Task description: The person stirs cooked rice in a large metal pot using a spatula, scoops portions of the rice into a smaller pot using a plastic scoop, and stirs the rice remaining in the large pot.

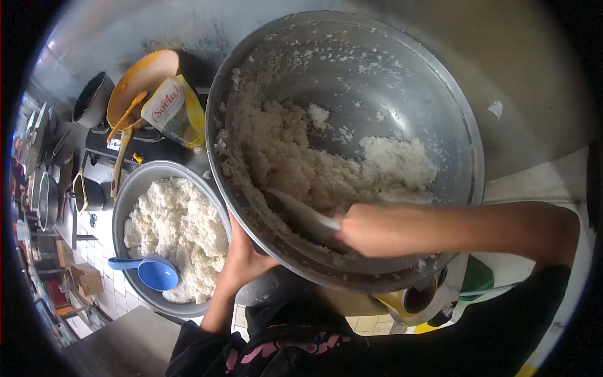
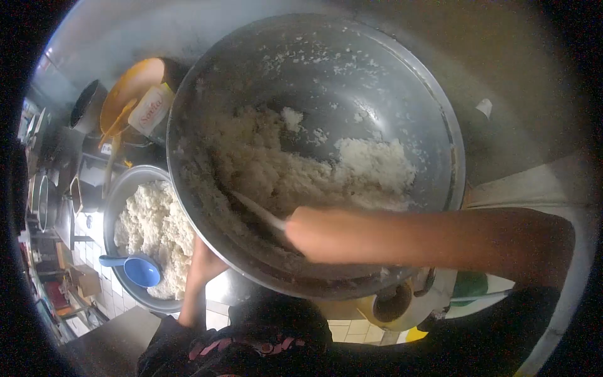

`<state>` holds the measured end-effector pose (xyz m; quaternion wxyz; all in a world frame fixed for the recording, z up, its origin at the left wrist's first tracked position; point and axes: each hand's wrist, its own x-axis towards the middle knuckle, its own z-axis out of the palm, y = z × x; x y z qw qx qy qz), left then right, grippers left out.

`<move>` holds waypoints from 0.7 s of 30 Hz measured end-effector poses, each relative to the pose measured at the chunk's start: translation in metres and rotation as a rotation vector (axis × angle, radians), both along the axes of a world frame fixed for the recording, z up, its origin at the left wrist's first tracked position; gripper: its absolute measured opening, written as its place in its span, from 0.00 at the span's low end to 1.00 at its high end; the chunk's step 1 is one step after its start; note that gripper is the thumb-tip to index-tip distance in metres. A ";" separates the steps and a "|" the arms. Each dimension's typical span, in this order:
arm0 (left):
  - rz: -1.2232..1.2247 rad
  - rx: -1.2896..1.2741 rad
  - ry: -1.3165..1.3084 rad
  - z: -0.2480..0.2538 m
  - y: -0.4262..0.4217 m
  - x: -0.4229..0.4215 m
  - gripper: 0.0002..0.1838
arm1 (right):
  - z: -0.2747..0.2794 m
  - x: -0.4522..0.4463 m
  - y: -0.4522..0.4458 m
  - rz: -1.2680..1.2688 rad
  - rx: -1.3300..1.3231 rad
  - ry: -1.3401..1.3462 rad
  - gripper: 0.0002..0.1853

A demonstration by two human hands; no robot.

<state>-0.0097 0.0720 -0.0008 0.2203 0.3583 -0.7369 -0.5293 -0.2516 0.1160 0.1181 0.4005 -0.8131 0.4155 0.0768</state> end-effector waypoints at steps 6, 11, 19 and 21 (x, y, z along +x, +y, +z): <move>-0.041 -0.049 0.000 0.003 0.003 0.001 0.53 | -0.016 -0.009 0.000 -0.194 0.043 0.251 0.17; 0.032 0.171 -0.027 -0.003 0.013 0.004 0.56 | -0.019 -0.039 -0.003 -0.348 0.048 0.250 0.15; 0.026 0.100 -0.101 -0.016 0.025 0.008 0.58 | -0.009 -0.089 -0.002 -0.701 -0.074 0.241 0.14; 0.036 0.101 -0.093 -0.017 0.026 0.008 0.57 | 0.010 -0.094 0.000 -0.706 -0.170 0.363 0.13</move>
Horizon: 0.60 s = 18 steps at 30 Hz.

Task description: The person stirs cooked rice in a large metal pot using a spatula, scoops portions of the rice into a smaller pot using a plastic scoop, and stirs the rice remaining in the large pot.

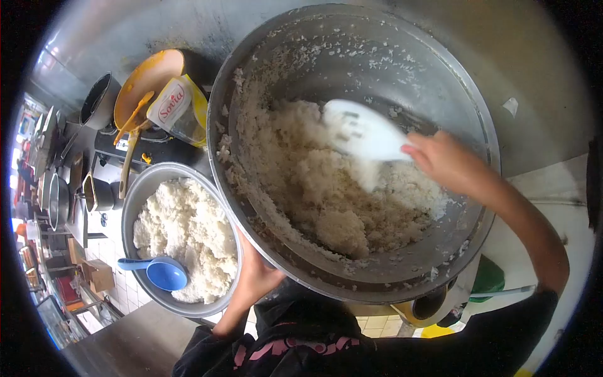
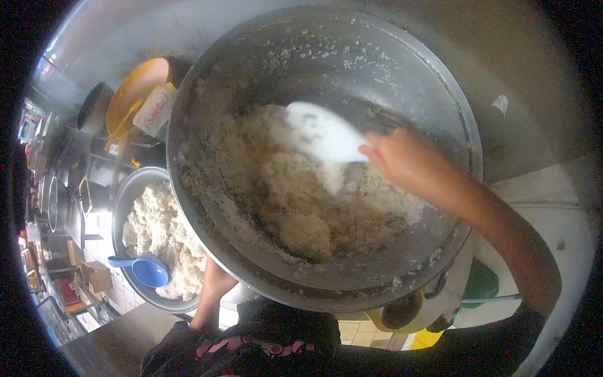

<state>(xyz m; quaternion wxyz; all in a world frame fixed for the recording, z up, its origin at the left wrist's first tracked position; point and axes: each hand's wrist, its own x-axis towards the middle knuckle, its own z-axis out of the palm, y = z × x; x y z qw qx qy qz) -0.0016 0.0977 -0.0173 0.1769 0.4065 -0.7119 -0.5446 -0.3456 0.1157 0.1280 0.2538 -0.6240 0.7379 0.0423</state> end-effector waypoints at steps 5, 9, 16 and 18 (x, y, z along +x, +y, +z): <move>0.057 0.023 0.012 0.008 -0.003 -0.004 0.50 | 0.053 0.031 0.010 0.038 0.195 -0.021 0.11; 0.031 0.119 0.021 0.016 -0.009 -0.007 0.44 | 0.020 0.071 0.013 0.094 0.443 -0.276 0.18; -0.074 0.070 0.054 0.013 -0.007 0.002 0.33 | 0.013 0.125 -0.029 -0.133 0.488 -0.355 0.21; -0.152 0.049 0.054 0.005 -0.006 0.005 0.32 | 0.028 0.138 -0.034 -0.211 0.357 -0.296 0.20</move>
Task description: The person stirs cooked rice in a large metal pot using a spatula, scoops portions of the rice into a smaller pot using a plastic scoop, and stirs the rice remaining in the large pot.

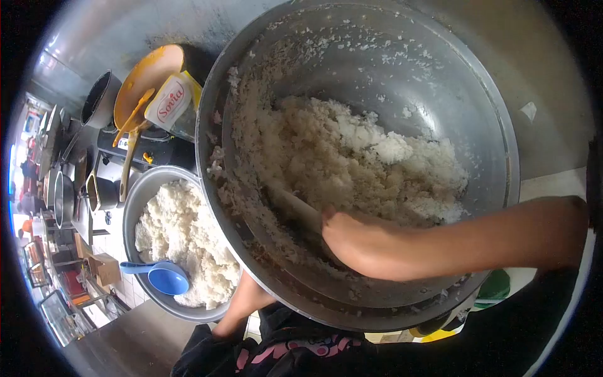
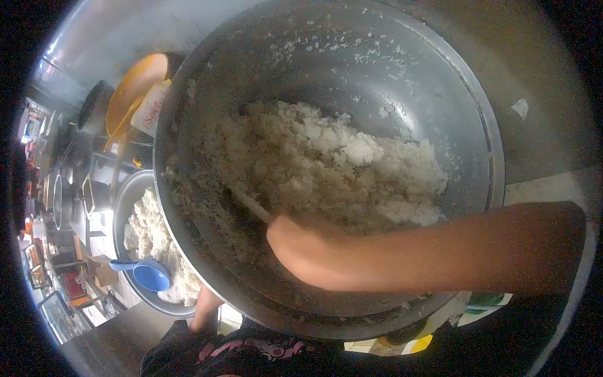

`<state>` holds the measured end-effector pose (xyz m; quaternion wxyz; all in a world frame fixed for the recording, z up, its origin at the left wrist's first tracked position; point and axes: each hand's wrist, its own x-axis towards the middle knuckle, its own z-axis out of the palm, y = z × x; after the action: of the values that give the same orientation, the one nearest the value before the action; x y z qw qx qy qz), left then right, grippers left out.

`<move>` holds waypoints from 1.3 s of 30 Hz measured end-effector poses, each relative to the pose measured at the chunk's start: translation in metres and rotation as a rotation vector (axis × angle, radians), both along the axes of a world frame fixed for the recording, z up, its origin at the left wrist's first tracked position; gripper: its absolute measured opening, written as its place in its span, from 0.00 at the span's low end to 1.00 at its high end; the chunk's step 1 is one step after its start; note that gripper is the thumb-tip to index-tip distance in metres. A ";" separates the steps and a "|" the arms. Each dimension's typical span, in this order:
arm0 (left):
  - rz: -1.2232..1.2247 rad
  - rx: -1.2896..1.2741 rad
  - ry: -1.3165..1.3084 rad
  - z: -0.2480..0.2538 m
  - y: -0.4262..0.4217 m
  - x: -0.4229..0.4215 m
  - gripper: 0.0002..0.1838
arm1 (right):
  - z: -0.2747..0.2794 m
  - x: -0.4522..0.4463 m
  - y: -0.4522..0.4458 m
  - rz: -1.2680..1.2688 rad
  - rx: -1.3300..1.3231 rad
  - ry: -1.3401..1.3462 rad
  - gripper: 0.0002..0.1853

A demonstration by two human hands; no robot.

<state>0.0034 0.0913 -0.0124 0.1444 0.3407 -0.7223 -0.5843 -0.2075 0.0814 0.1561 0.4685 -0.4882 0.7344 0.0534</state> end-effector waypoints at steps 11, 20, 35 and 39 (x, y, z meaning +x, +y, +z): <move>0.096 0.010 -0.032 0.003 0.002 -0.003 0.40 | -0.087 -0.067 -0.044 0.453 -0.211 0.143 0.23; 0.036 0.027 -0.015 -0.002 -0.001 -0.008 0.45 | -0.043 -0.135 -0.030 0.368 -0.347 0.488 0.14; -0.002 -0.124 0.073 0.014 -0.001 -0.011 0.29 | -0.134 -0.020 0.027 0.227 -0.055 0.043 0.13; -0.023 -0.115 0.066 0.017 0.002 -0.006 0.28 | -0.088 -0.010 -0.030 0.302 0.213 0.005 0.11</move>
<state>-0.0022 0.0935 0.0050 0.1805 0.3040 -0.7533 -0.5545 -0.2179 0.0512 0.0680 0.5024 -0.5406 0.6440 0.2016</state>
